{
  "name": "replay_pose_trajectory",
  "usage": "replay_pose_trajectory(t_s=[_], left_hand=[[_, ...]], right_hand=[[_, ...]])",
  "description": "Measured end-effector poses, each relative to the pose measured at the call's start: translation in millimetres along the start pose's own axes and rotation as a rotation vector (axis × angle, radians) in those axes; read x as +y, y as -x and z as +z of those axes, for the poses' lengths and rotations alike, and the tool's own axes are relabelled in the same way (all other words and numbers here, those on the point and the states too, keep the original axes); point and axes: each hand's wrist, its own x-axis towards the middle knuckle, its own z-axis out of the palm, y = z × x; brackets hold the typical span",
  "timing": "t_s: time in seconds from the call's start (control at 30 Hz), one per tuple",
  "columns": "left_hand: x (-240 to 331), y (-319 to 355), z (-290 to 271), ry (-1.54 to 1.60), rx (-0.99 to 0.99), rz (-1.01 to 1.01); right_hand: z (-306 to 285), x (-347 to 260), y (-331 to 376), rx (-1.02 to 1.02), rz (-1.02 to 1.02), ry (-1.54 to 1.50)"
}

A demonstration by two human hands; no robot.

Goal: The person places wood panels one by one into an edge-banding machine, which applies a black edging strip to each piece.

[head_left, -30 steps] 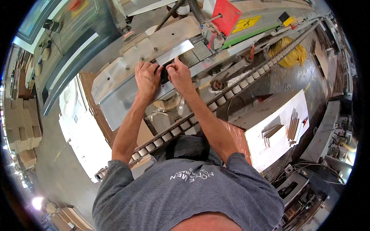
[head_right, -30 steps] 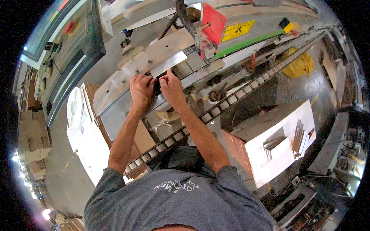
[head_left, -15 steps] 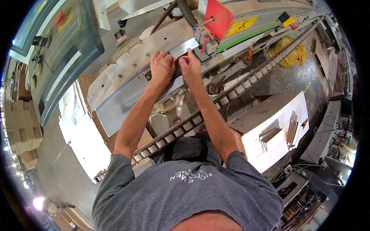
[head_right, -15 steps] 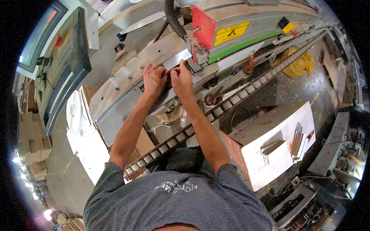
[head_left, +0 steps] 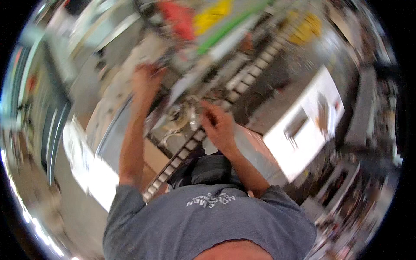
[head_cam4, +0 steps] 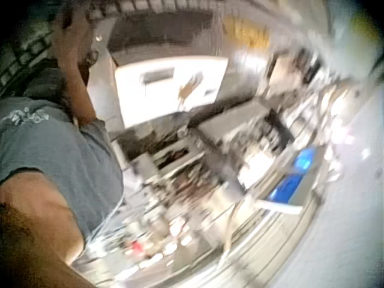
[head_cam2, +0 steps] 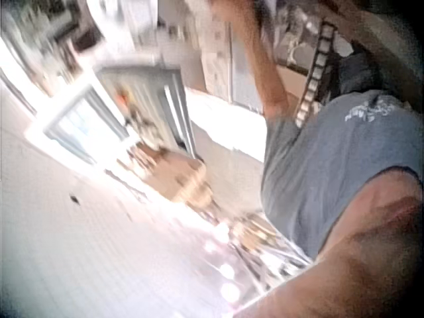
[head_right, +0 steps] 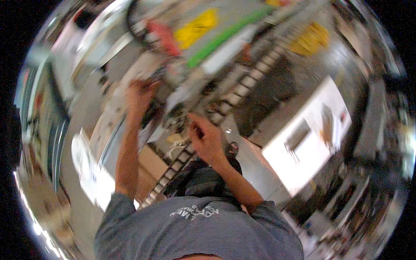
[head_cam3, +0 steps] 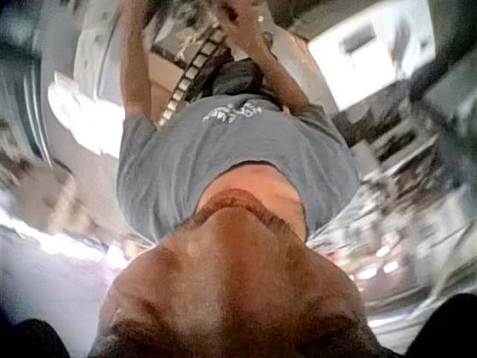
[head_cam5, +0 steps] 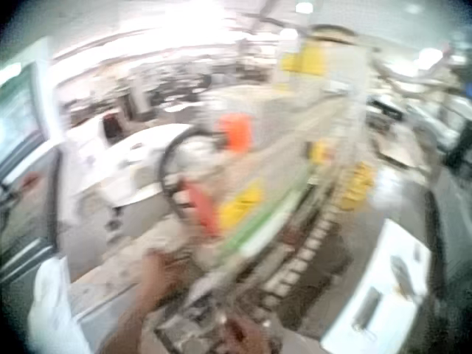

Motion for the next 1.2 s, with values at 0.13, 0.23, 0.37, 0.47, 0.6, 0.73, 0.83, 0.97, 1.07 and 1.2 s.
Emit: replay_pose_trajectory(t_s=[0.13,0.23,0.37,0.47,0.6,0.73,0.83,0.97,1.07,1.2], left_hand=[[6.7,73.9,-53.3,0.15,0.176,0.109],[32.7,115.7,-57.1,0.263,0.04,0.031],[91.8,141.8,-35.7,0.524,-0.083,0.165],[124.2,148.9,-11.6,0.618,-0.167,0.273],[149.9,154.2,-7.5,0.645,-0.22,0.305],[157.1,157.6,-9.4,0.551,-0.284,0.289],[147.8,168.3,-13.5,0.515,-0.304,0.226],[151.6,160.8,-30.0,0.494,-0.171,0.39],[150.1,152.2,-48.0,0.374,-0.206,0.474],[117.2,135.9,-59.9,0.408,-0.388,0.601]], right_hand=[[-57.1,24.5,49.0,0.274,-0.075,0.164],[-110.8,43.8,86.6,0.595,0.091,0.222],[-216.6,73.3,123.4,0.976,0.26,0.532],[-275.4,116.2,126.4,1.018,0.455,0.792],[-292.7,125.5,96.4,0.881,0.713,0.941],[-309.1,187.4,113.4,0.901,0.609,0.999],[-289.7,162.9,124.2,0.9,0.409,1.028],[-241.4,111.6,132.9,0.589,0.139,0.939],[-178.5,47.7,101.2,0.09,-0.055,0.845],[-109.4,16.0,42.8,-0.304,-0.464,0.748]])
